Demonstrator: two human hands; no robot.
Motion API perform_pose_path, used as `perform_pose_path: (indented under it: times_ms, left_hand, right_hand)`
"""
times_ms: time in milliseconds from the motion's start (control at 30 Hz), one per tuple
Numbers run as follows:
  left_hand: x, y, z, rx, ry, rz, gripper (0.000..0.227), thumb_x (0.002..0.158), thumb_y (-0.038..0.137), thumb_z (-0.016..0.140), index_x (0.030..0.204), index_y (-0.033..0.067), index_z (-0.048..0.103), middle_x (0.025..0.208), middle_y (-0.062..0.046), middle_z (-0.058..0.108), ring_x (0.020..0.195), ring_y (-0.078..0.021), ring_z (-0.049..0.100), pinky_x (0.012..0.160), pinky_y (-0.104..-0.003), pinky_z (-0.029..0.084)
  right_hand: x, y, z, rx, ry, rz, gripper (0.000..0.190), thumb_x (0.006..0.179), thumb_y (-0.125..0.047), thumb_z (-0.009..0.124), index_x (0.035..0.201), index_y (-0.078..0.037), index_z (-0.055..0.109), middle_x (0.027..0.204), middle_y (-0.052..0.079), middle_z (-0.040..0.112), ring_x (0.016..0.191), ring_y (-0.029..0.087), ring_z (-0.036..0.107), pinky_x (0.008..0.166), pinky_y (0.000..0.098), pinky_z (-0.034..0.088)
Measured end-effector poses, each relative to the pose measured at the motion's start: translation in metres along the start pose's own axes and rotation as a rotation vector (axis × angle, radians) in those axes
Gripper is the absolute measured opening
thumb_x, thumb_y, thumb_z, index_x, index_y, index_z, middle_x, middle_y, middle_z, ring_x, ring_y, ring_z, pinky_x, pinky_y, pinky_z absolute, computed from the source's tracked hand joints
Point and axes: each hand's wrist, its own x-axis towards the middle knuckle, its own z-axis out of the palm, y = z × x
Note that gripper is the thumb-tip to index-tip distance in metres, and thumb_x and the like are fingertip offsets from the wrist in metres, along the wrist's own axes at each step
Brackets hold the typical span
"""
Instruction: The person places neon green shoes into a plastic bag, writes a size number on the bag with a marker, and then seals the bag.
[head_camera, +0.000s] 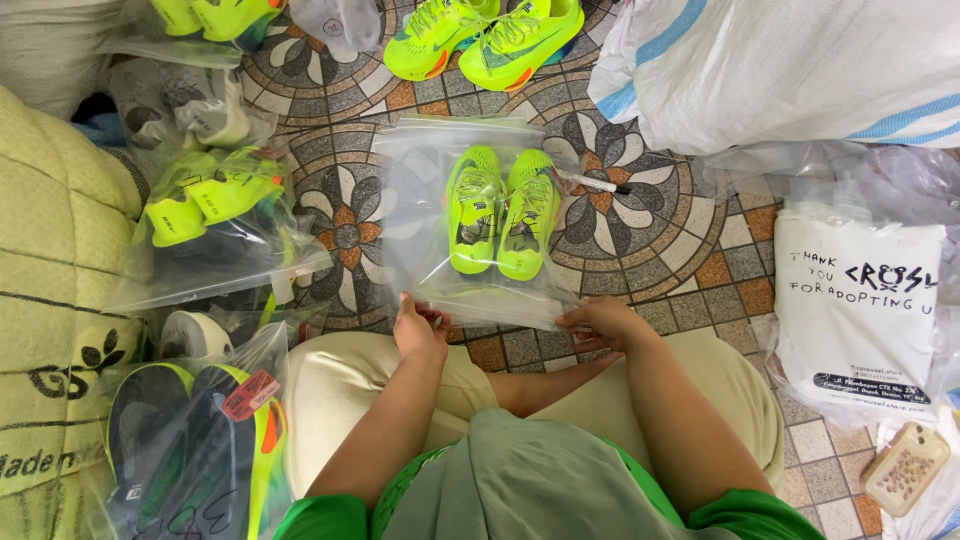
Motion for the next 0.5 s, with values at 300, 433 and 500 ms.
perform_pose_path:
  times_ms: [300,433,500]
  left_hand:
    - [0.005,-0.001,0.0,-0.025,-0.009,-0.023,0.038,0.117,0.049,0.052,0.095,0.0177,0.05,0.091,-0.004,0.049,0.084,-0.0233,0.058,0.083,-0.042,0.059]
    - [0.001,0.002,0.001,-0.062,0.001,-0.053,0.05,0.11,0.068,0.058,0.104,0.0189,0.052,0.1,-0.002,0.049,0.09,-0.0223,0.058,0.085,-0.041,0.057]
    - [-0.011,0.009,0.006,-0.089,0.0,-0.067,0.062,0.104,0.08,0.064,0.112,0.0196,0.05,0.108,-0.001,0.048,0.095,-0.0225,0.056,0.087,-0.04,0.055]
  right_hand:
    - [0.007,0.006,0.0,-0.003,-0.018,-0.014,0.056,0.083,-0.007,0.089,0.129,0.018,0.069,0.081,0.019,0.072,0.065,0.027,0.071,0.073,0.0579,0.07]
    - [0.01,0.01,0.0,-0.008,-0.033,-0.009,0.052,0.082,-0.003,0.087,0.127,0.014,0.069,0.078,0.017,0.07,0.064,0.026,0.071,0.073,0.0569,0.07]
    - [0.011,0.014,-0.001,-0.01,-0.044,-0.012,0.051,0.081,-0.001,0.087,0.127,0.013,0.068,0.076,0.016,0.068,0.064,0.026,0.071,0.074,0.0578,0.07]
